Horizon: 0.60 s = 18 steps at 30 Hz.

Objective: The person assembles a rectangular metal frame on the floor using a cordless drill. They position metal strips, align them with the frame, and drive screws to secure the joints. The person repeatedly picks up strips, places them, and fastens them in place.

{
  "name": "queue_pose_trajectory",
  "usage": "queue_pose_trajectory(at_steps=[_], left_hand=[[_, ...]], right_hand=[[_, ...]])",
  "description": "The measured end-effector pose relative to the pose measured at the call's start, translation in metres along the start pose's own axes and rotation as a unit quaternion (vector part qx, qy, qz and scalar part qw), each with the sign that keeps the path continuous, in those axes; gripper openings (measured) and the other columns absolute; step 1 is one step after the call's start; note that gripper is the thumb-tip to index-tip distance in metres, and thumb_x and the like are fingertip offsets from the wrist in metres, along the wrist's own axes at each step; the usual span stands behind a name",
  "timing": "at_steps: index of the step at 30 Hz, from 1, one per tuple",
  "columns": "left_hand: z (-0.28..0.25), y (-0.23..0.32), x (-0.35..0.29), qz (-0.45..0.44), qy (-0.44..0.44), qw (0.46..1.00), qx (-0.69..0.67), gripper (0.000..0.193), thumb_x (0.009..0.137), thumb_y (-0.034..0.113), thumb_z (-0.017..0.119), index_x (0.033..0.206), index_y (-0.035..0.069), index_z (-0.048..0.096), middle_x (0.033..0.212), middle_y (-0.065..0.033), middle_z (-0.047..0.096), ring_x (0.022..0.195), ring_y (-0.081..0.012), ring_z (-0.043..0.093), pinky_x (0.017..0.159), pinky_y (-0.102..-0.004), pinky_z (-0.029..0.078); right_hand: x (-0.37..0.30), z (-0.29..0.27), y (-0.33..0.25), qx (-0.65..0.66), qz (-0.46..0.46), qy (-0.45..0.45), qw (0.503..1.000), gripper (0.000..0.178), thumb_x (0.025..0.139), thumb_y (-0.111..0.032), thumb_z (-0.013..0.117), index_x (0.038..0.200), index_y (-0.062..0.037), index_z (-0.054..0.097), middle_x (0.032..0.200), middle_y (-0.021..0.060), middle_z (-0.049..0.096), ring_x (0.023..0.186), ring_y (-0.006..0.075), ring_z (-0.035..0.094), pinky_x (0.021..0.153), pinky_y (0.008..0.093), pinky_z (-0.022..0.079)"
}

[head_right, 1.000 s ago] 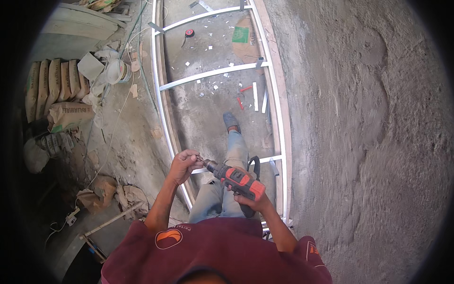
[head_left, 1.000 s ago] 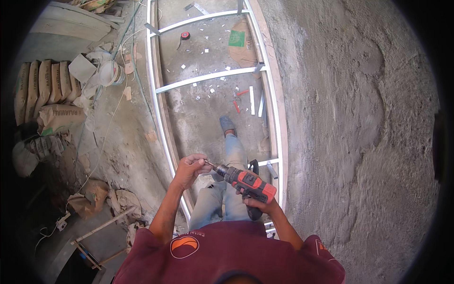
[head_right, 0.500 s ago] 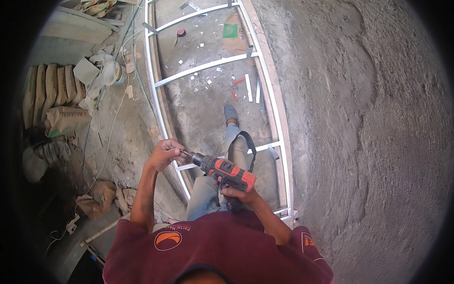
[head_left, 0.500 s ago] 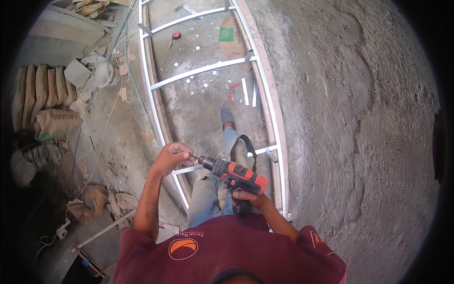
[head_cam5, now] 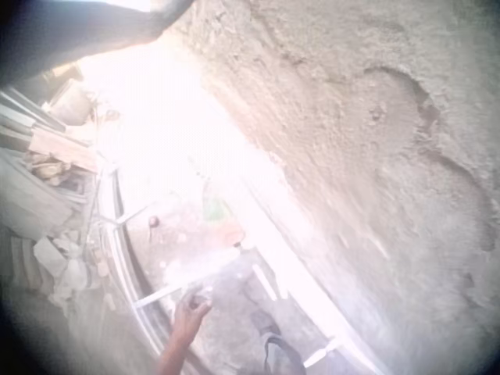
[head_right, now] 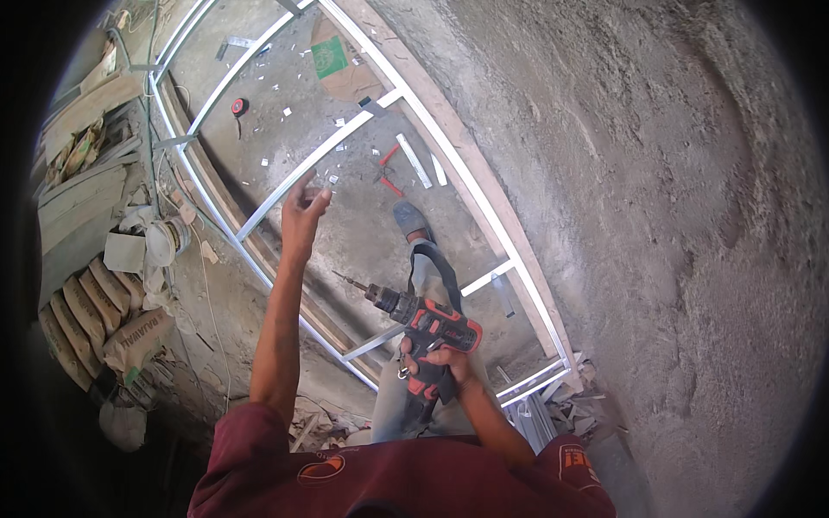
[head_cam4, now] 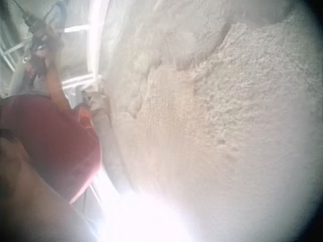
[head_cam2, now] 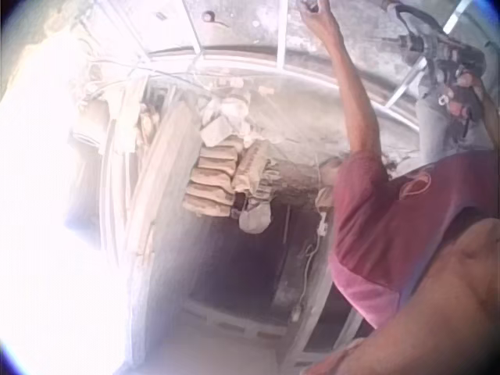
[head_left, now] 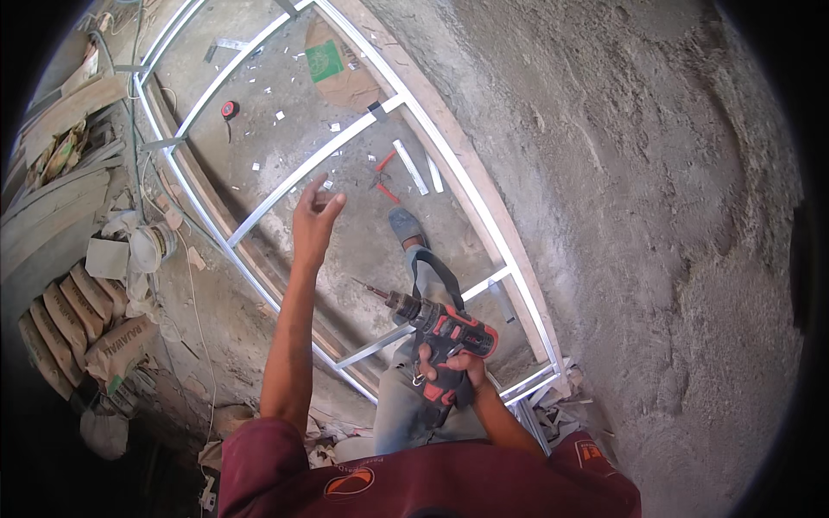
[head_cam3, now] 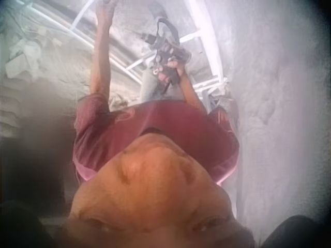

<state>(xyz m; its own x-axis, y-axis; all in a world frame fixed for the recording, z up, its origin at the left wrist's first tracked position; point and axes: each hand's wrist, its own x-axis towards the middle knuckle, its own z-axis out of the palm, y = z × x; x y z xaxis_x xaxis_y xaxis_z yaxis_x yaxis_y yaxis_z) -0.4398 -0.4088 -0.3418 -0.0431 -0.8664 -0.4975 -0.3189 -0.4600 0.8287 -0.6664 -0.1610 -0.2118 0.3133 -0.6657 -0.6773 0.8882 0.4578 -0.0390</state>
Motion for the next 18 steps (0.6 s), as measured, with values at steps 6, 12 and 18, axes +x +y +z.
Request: queue_pose_trajectory(at_steps=[6, 12, 18], left_hand=[[0.078, -0.024, 0.133, 0.033, -0.008, 0.999, 0.020, 0.052, 0.093, 0.013, 0.068, 0.143, 0.005, 0.055, 0.099, -0.0077, 0.064, 0.086, -0.0141, 0.062, 0.074, -0.0301, 0.052], [0.120, -0.229, 0.168, -0.133, -0.061, 0.981, 0.129, 0.032, 0.092, 0.025, 0.068, 0.113, 0.001, 0.070, 0.091, -0.0152, 0.072, 0.084, -0.0252, 0.069, 0.075, -0.0368, 0.054], [0.215, -0.317, 0.226, -0.088, -0.084, 0.952, 0.279, 0.047, 0.089, 0.040, 0.070, 0.106, -0.003, 0.067, 0.098, -0.0285, 0.072, 0.100, -0.0409, 0.071, 0.085, -0.0481, 0.055]], right_hand=[[0.036, -0.060, 0.000, 0.078, 0.003, 0.015, 0.997, 0.059, 0.076, -0.016, 0.073, 0.130, -0.0008, 0.052, 0.105, 0.0160, 0.065, 0.080, 0.0241, 0.067, 0.072, 0.0350, 0.056], [0.047, -0.090, 0.001, 0.071, 0.034, 0.068, 0.995, 0.051, 0.075, -0.019, 0.074, 0.117, 0.0060, 0.058, 0.098, 0.0151, 0.067, 0.080, 0.0226, 0.067, 0.067, 0.0317, 0.055], [0.037, -0.127, 0.003, 0.022, 0.093, 0.122, 0.988, 0.055, 0.077, -0.019, 0.075, 0.125, 0.0022, 0.057, 0.101, 0.0163, 0.067, 0.081, 0.0224, 0.068, 0.066, 0.0328, 0.057]])
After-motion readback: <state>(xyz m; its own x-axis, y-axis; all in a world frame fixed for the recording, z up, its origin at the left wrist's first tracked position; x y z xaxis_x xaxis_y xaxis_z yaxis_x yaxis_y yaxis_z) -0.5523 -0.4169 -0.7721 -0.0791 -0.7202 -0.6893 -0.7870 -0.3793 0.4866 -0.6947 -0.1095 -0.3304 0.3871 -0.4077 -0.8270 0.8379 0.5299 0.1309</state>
